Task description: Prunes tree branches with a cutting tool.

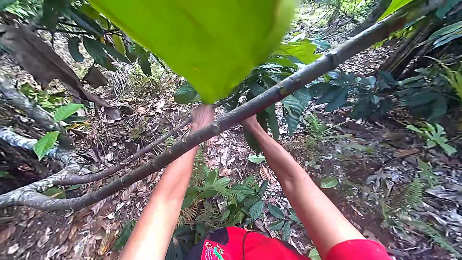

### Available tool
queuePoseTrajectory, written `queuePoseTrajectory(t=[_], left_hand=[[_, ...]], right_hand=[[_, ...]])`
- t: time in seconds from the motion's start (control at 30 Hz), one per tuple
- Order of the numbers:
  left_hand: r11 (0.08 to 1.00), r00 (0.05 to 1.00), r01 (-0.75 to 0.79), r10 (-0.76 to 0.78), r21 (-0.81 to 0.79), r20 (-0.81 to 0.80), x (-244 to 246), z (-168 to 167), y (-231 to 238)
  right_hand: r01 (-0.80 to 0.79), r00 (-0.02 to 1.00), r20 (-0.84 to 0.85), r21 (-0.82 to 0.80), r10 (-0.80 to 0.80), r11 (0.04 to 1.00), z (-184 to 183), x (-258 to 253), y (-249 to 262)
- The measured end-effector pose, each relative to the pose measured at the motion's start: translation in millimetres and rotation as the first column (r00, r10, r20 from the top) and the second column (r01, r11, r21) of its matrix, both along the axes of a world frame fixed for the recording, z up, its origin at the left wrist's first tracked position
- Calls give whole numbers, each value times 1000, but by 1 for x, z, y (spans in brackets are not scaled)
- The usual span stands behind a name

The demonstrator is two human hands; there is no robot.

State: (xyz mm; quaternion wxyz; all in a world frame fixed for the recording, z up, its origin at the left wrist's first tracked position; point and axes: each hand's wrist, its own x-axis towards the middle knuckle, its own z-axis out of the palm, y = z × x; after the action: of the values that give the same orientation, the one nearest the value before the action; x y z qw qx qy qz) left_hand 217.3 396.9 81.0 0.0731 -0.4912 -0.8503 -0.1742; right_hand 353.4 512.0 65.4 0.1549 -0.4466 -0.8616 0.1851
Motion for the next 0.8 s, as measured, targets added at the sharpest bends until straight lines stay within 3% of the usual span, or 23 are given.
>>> queuePoseTrajectory(t=[0.07,0.13,0.17,0.33,0.47,0.57,0.67,0.73,0.8], left_hand=[[1000,1000,-7,7,27,-10,0,-1,0],[999,1000,-11,12,43,-10,-3,-2,2],[999,1000,-14,15,49,-2,-6,-3,5],[996,996,3,-10,86,87,-9,-13,4],[1000,993,-14,12,19,118,-2,-13,-5],[1000,988,-23,22,4,154,6,-13,-9],[1000,986,-30,31,-5,166,6,-16,-10],[999,983,-35,35,-6,182,7,-20,-8],[999,980,-32,33,-9,196,9,-20,-10]], right_hand=[[20,994,107,-144,-5,989,32,7,-20],[55,998,29,-61,-53,997,14,-3,-12],[96,990,-114,93,-85,991,-15,-15,3],[130,979,-146,-85,-141,988,-22,-26,15],[71,979,-184,-74,-83,995,-28,-24,2],[68,996,71,-345,-46,936,19,-24,-20],[65,980,-175,-192,-99,979,-38,-43,12],[29,968,-239,-208,-80,978,-58,-47,30],[34,957,-286,-59,-50,998,-68,-45,24]])
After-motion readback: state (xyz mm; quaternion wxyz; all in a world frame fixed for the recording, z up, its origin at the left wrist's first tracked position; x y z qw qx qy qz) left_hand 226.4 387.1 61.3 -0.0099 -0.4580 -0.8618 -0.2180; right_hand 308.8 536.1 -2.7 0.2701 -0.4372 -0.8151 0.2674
